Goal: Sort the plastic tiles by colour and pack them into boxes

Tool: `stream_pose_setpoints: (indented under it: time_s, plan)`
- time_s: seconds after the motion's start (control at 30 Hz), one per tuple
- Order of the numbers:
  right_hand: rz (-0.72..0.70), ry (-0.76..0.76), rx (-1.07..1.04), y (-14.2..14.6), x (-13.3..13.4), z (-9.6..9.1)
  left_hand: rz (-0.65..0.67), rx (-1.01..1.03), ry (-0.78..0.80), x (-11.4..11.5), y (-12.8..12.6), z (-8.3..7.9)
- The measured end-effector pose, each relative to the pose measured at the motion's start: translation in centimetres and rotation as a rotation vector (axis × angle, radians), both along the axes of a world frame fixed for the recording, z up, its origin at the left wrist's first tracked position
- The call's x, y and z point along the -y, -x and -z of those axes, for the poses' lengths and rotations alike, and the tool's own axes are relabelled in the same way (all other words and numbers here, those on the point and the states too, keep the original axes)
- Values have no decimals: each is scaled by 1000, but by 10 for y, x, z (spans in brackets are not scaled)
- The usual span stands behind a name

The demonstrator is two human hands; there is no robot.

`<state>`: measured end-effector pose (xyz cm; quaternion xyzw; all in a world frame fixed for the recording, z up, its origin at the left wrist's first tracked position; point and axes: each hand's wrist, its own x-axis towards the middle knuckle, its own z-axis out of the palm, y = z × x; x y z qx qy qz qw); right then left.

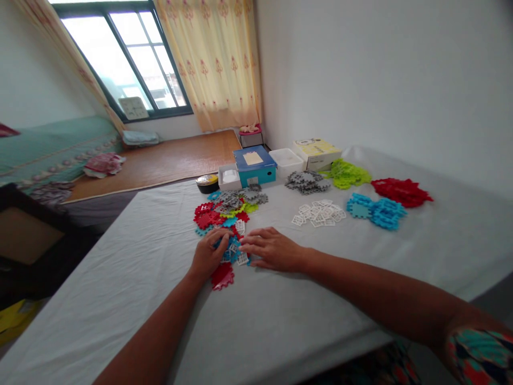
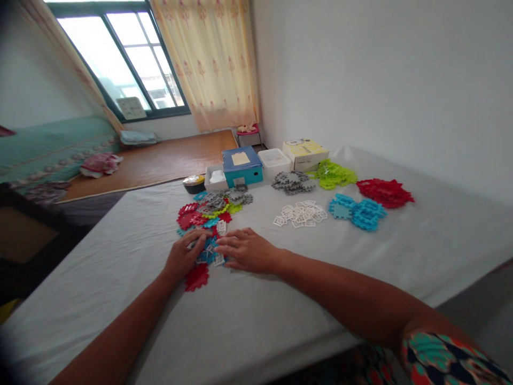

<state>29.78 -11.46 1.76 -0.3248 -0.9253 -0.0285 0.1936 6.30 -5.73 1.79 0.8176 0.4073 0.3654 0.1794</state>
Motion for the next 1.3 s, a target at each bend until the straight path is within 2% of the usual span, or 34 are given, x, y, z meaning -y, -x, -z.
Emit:
stream_pose_setpoints:
  time_s: [0.2, 0.47, 0.73, 1.0, 1.13, 1.3]
  plan:
    - [-22, -40, 50, 4, 2, 6, -13, -10, -2, -2, 1, 3]
    - [-32, -100, 93, 7, 12, -4, -5, -15, -7, 0, 0, 0]
    - [-74, -108, 103, 12, 15, 0, -6, -34, -9, -1, 0, 2]
    - [-101, -252, 132, 15, 18, -4, 0, -27, -24, -1, 1, 3]
    - [14, -251, 74, 11, 11, -5, 0, -20, -19, -1, 0, 2]
    - [390, -162, -61, -29, -9, -16, 6, -18, -1, 1, 0, 0]
